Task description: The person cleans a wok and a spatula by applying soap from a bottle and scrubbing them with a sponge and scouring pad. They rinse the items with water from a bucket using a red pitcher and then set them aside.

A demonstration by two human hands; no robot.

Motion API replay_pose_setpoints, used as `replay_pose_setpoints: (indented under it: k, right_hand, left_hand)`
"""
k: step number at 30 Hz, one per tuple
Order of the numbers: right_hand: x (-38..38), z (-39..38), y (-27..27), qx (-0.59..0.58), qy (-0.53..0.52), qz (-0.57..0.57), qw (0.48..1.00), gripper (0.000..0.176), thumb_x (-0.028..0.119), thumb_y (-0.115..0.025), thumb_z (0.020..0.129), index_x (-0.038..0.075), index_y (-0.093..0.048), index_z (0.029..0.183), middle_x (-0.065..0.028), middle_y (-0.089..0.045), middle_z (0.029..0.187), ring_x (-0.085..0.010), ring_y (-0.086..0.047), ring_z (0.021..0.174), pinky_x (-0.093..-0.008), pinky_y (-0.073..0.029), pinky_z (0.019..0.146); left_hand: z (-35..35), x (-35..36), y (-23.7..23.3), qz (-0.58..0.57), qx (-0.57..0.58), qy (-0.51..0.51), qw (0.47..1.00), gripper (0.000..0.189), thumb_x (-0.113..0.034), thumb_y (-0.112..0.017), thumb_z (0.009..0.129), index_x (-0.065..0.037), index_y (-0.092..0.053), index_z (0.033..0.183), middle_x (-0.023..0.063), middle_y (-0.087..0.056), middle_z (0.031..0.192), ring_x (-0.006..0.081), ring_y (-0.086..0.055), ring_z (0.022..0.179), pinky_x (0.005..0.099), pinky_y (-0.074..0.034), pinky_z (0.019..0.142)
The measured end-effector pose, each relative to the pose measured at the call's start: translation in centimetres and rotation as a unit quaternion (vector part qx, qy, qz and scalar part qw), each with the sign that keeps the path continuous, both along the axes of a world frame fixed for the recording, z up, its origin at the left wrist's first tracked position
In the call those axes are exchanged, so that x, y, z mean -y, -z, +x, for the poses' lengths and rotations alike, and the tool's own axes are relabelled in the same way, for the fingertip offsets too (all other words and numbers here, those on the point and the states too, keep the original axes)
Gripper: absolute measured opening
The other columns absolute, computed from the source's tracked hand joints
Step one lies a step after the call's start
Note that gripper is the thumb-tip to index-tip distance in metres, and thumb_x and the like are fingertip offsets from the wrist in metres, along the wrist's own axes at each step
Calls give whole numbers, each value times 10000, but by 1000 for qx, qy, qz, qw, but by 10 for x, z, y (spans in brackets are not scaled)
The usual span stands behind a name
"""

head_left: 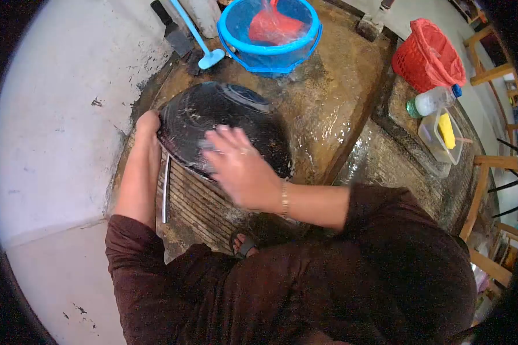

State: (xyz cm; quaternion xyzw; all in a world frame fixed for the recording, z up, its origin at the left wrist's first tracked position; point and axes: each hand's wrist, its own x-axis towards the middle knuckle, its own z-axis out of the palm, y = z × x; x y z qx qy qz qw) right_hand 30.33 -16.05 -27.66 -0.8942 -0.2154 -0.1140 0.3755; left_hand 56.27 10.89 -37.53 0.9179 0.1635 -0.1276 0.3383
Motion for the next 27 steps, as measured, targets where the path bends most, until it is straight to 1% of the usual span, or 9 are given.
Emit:
replay_pose_setpoints:
  k: [5,6,8,11,17,19,20,23,27]
  right_hand:
    - [53,-37,108,-174,217,173,945,470,167,-432,901,32,-348,1344,-220,-318,1395,-353,-284,1308,-371,-212,1092]
    - [57,-27,149,-82,302,270,911,330,162,-409,921,-35,-485,1174,-257,-505,1188,-402,-451,1147,-423,-346,995]
    - [85,5,209,-204,327,140,912,312,185,-368,928,-41,-556,823,-253,-582,814,-445,-530,787,-479,-430,734]
    - [70,18,154,-197,323,157,912,272,190,-410,906,-36,-562,909,-250,-584,901,-429,-534,867,-478,-420,798]
    - [29,-26,104,-116,285,196,931,409,226,-435,917,44,-440,1283,-204,-428,1308,-362,-380,1234,-395,-280,1043]
    - [70,14,135,-287,260,185,903,352,245,-402,920,18,-553,1143,-240,-566,1113,-367,-524,1075,-404,-391,926]
    - [91,39,194,-228,211,-5,951,347,233,-388,914,-17,-575,1067,-244,-606,1003,-389,-558,983,-416,-427,854]
    - [100,100,240,20,211,-1,977,216,137,-408,843,46,-602,867,-196,-608,781,-384,-594,778,-473,-479,702]
    - [51,94,70,-33,117,32,992,247,221,-450,881,10,-578,873,-215,-588,888,-380,-552,862,-455,-447,764]
  left_hand:
    - [-70,15,-37,-179,3,-162,971,300,-225,-492,867,33,-643,893,118,-627,865,223,-567,801,360,-407,725]
    - [-74,11,-36,-199,6,-161,967,293,-228,-495,868,24,-643,882,94,-618,842,207,-552,770,351,-402,713]
    - [-77,5,-35,-87,0,-108,990,364,-264,-491,874,63,-632,947,178,-627,969,250,-576,901,349,-400,792]
    - [-86,-6,-36,182,28,64,981,445,-304,-486,872,105,-604,1005,264,-596,1078,293,-570,1018,360,-395,851]
    - [-75,-33,10,15,29,-59,998,459,-324,-499,865,99,-611,1002,247,-611,1048,293,-567,991,355,-400,849]
    - [-70,-40,22,-72,28,-111,991,428,-305,-494,862,91,-613,975,223,-617,1010,288,-568,949,359,-406,818]
    - [-71,-40,24,-116,14,-130,985,400,-287,-492,860,84,-614,947,208,-619,978,282,-569,911,364,-408,793]
    - [-62,-41,18,-246,-15,-187,951,323,-233,-485,851,62,-616,865,163,-624,880,266,-570,798,382,-416,719]
    - [-43,-33,11,-224,2,-147,963,241,-171,-477,830,20,-597,744,106,-593,741,245,-536,648,405,-391,608]
